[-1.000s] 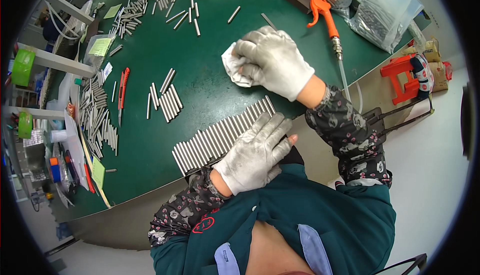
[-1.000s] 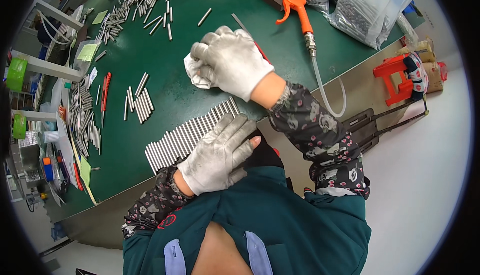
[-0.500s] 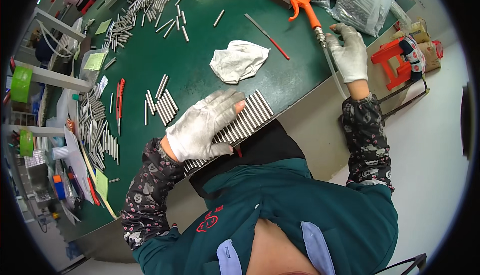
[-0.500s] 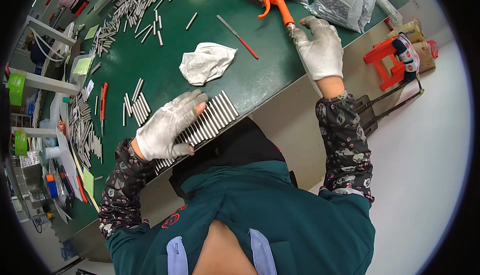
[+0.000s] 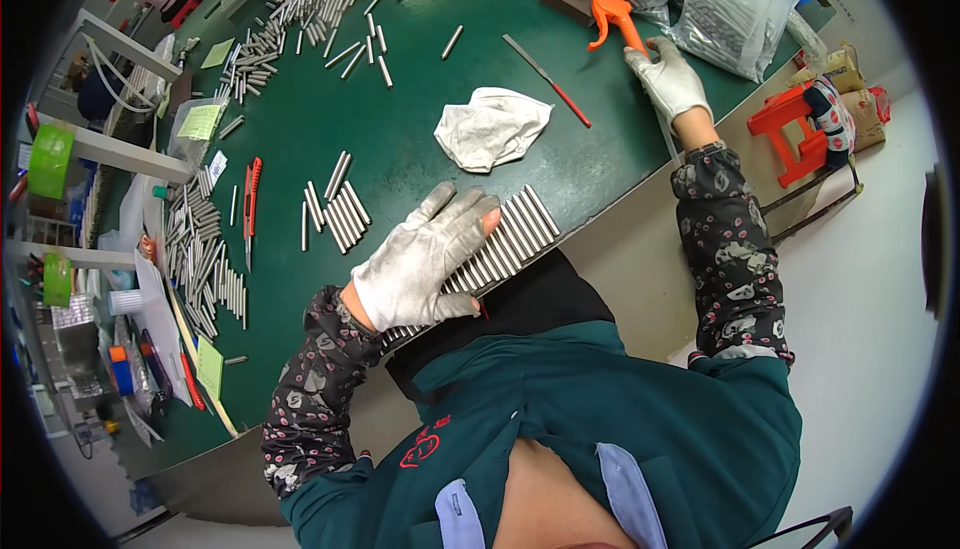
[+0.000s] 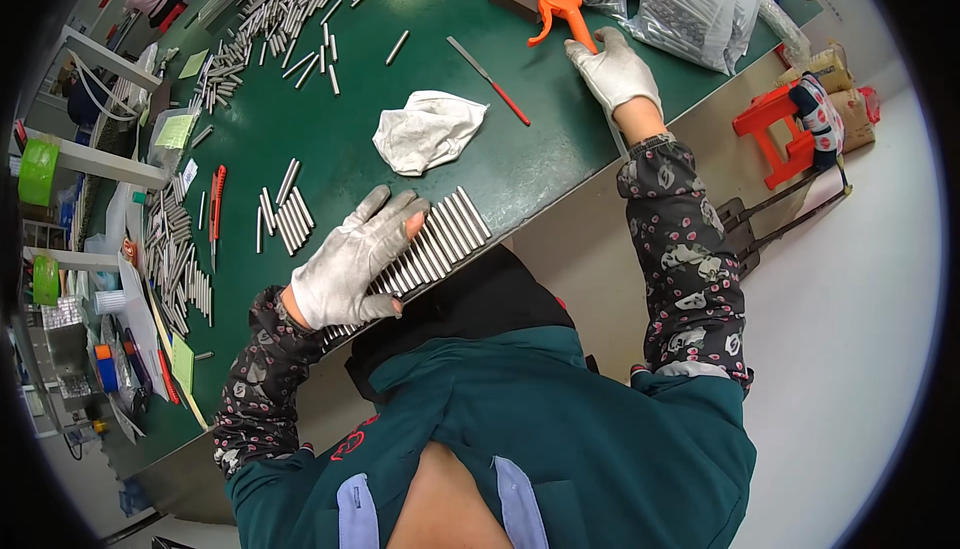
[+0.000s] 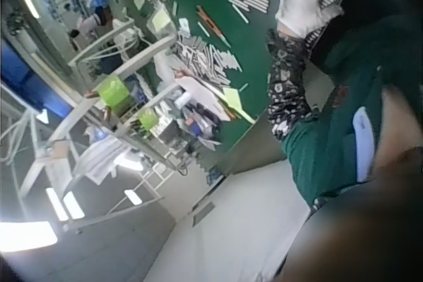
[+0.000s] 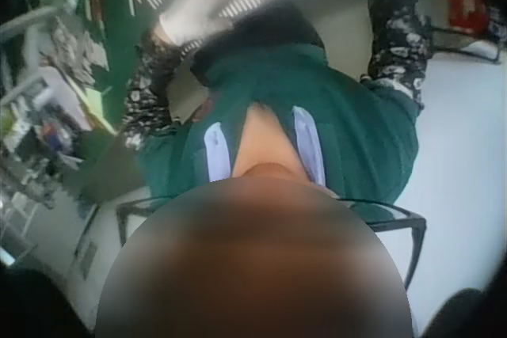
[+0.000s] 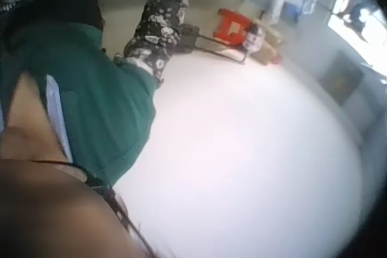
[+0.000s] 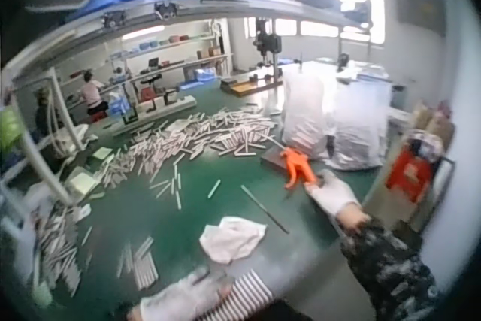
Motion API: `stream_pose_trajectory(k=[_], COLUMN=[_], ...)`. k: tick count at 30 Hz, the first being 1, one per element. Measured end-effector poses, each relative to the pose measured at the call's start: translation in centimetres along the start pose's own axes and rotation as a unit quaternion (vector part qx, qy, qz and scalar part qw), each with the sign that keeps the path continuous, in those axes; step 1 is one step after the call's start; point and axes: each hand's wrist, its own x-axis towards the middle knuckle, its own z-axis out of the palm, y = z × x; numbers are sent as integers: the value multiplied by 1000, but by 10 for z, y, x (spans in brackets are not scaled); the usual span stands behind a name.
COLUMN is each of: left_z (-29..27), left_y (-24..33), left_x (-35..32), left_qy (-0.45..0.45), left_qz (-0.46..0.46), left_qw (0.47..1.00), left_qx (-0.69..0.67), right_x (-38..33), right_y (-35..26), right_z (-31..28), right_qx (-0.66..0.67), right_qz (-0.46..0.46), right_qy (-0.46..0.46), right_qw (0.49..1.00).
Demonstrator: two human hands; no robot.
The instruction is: Organizing small metal pins into rows on a workbench, cleaning them with a cloth, and using an air blow gun to remove debris.
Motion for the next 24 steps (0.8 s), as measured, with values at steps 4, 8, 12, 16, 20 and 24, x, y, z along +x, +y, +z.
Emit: stream_pose_trajectory(k=[4, 8, 12, 16, 20, 24], left_z=[1, -15, -28, -8, 4, 1], left_y=[-3, 0, 10, 23, 29, 30], left_x=[-5, -23, -73, -101, -91, -88], left_qy=[-9, 78, 89, 55, 25, 36], left_qz=[6, -21, -87, -123, -123, -106], left_qw=[1000, 996, 992, 991, 988, 988], left_qx=[-25, -32, -25, 16, 86, 109], right_x=[20, 25, 5, -38, -106, -148], right_y=[7, 11, 16, 3, -16, -1], right_z=[8, 3, -25, -55, -64, -72], right_qx=[64, 216, 278, 361, 467, 595], right_qz=[23, 45, 11, -15, -53, -27], right_qy=[-51, -92, -63, -76, 39, -88], right_qw=[996, 971, 958, 929, 882, 798])
